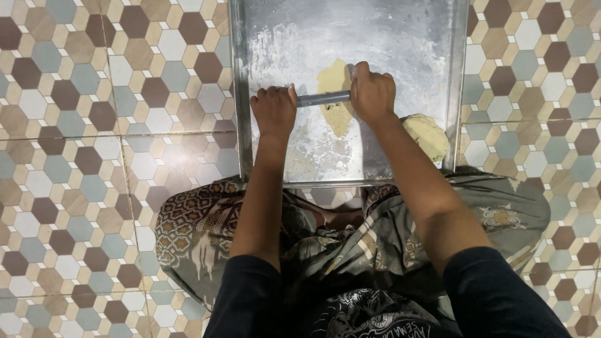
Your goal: Rolling out dough on a metal tray and using a star-shaped cutter to create cookie shapes.
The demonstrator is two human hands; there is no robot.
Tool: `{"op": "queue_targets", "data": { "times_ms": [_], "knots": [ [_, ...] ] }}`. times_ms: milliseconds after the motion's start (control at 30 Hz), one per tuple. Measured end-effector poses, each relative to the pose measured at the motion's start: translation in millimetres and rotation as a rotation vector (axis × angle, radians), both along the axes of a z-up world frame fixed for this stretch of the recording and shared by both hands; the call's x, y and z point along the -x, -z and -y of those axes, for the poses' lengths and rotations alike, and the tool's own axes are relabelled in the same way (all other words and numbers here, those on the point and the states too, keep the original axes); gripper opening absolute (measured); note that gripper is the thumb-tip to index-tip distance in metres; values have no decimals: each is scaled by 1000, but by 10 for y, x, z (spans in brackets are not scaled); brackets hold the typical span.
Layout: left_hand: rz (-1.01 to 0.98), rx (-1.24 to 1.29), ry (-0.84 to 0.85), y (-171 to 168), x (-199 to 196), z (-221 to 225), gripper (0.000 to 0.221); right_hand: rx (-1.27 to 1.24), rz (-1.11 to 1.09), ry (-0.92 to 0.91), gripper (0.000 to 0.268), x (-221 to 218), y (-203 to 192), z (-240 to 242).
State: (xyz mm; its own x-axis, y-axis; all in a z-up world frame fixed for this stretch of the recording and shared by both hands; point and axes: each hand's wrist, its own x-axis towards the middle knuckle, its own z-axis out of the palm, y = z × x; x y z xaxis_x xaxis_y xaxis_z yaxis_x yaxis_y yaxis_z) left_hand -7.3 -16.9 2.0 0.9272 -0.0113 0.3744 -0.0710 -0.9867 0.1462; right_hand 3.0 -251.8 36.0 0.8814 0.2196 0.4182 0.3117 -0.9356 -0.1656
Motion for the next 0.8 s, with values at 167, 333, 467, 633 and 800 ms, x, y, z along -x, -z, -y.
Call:
{"op": "queue_targets", "data": {
  "times_ms": [167, 333, 467, 633, 800],
  "knots": [
    [-226, 11, 21, -162, 139, -18, 57, 120, 90, 0, 7, 79, 75, 13],
    [-130, 51, 22, -102, 204, 12, 50, 89, 55, 1, 21, 132, 138, 64],
    [-153, 82, 34, -129, 265, 11, 46, 49, -13, -9, 24, 236, 74, 45],
    [-190, 100, 36, -154, 346, 26, 41, 36, -24, -16, 27, 302, 28, 39],
    [-131, 74, 12, -132, 385, 46, 40, 60, -43, 4, 28, 329, -8, 19]
  ]
}}
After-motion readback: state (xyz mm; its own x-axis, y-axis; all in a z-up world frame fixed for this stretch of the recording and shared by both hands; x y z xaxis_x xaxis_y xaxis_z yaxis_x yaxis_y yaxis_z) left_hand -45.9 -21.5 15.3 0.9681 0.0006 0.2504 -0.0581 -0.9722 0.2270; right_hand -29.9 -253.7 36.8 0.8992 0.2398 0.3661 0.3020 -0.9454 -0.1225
